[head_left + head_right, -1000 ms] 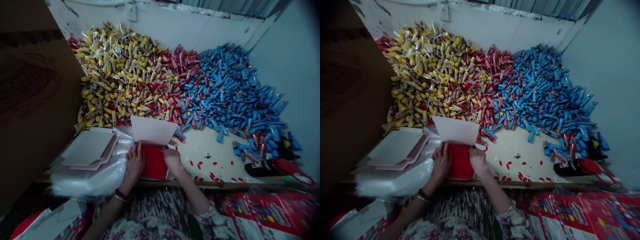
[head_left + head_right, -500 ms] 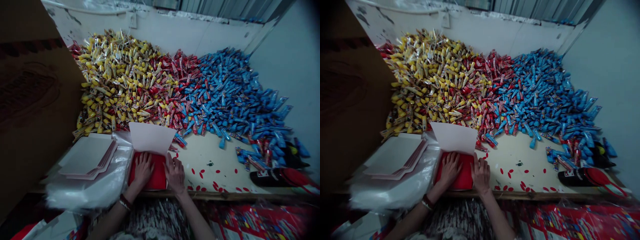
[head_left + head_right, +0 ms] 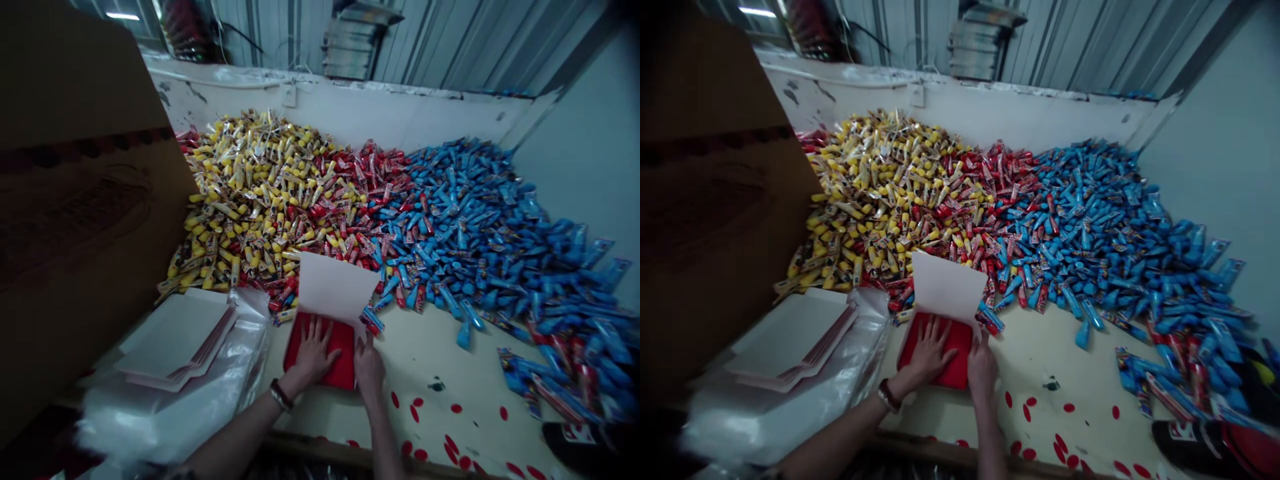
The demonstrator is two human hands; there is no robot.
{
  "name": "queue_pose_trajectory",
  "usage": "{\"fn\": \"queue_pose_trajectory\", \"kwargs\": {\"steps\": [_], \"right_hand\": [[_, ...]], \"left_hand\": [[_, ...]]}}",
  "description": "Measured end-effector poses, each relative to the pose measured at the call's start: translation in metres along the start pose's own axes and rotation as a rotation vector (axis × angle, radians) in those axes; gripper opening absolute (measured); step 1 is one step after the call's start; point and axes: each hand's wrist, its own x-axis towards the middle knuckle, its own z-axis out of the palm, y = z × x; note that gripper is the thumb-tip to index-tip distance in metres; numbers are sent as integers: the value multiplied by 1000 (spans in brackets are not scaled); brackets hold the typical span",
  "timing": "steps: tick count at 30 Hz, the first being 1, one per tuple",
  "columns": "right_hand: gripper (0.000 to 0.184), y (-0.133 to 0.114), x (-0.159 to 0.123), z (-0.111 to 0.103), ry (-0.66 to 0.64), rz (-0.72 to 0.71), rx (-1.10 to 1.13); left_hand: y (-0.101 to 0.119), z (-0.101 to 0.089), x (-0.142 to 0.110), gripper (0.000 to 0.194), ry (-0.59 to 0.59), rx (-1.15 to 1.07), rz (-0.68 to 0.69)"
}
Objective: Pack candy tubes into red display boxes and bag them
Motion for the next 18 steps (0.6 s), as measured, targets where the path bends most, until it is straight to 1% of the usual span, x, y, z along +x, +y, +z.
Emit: {"fn": "queue_pose_trajectory", "kwargs": {"steps": [2, 4, 8, 11, 13, 16, 18], "right_hand": [[47, 0, 14, -5, 2, -21, -2], [48, 1, 20, -5, -24, -38, 13], [50, 0, 14, -1, -115, -49, 27], [49, -3, 3, 0, -112, -27, 12], [48, -4, -5, 0, -98, -9, 0], [46, -3, -13, -3, -79, -3, -6], [46, -3, -17, -6, -45, 17, -2]], "left_hand": [[4, 0, 12, 70, 26, -36, -4], [4, -1, 12, 67, 66, -64, -24], [3, 0, -12, 66, 163, -56, -116], [3, -1, -27, 63, 199, -36, -119], [3, -2, -30, 61, 173, -38, -139], [2, -3, -27, 63, 81, -57, -174], [2, -4, -23, 66, 29, -77, -170]]}}
